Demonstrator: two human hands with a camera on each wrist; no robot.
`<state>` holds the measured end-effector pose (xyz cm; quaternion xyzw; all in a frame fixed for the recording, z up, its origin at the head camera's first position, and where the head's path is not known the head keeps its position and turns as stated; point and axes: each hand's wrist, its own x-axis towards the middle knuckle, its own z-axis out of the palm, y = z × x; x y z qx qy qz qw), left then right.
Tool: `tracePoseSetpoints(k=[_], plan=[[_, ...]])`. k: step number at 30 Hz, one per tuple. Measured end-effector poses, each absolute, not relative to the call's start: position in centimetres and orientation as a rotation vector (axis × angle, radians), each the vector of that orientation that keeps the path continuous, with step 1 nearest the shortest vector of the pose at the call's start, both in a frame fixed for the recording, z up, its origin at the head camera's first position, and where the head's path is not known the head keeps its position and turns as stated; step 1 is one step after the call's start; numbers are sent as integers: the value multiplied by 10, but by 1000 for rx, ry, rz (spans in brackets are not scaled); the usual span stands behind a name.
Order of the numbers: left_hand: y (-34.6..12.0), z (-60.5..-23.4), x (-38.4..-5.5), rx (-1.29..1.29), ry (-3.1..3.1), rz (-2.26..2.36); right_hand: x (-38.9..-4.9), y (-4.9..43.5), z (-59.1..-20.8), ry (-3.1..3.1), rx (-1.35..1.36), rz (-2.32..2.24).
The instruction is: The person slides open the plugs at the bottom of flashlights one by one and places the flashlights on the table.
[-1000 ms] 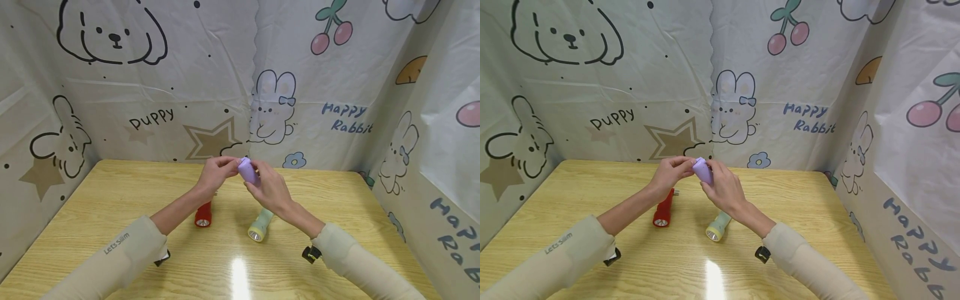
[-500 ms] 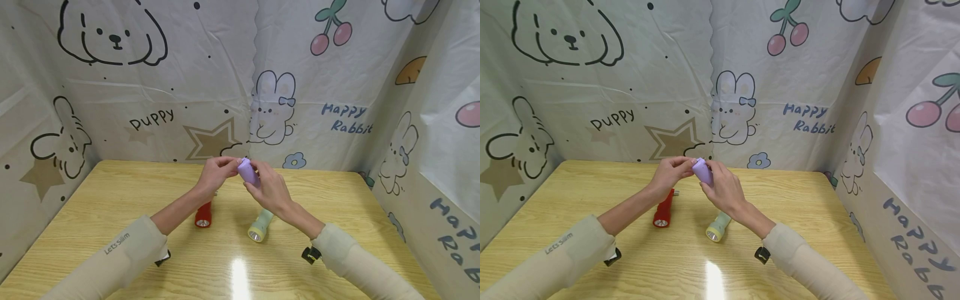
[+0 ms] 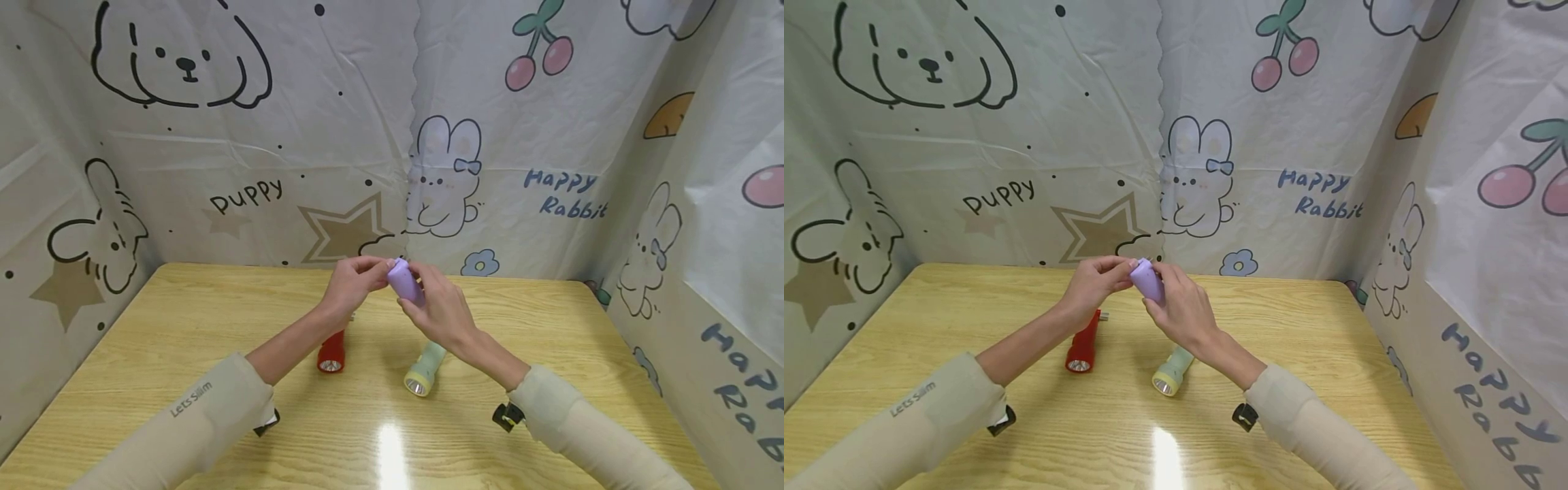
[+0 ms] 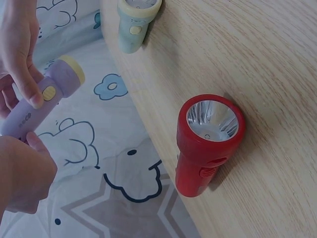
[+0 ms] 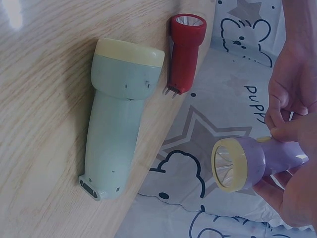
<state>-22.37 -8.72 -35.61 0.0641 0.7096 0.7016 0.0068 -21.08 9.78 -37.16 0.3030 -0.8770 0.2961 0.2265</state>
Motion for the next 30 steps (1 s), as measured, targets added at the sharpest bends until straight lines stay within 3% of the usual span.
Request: tracePoseSetpoints(k=[30], plan=[[-89, -357, -223, 172, 2263, 2157, -211, 96, -373, -2429, 831, 818]])
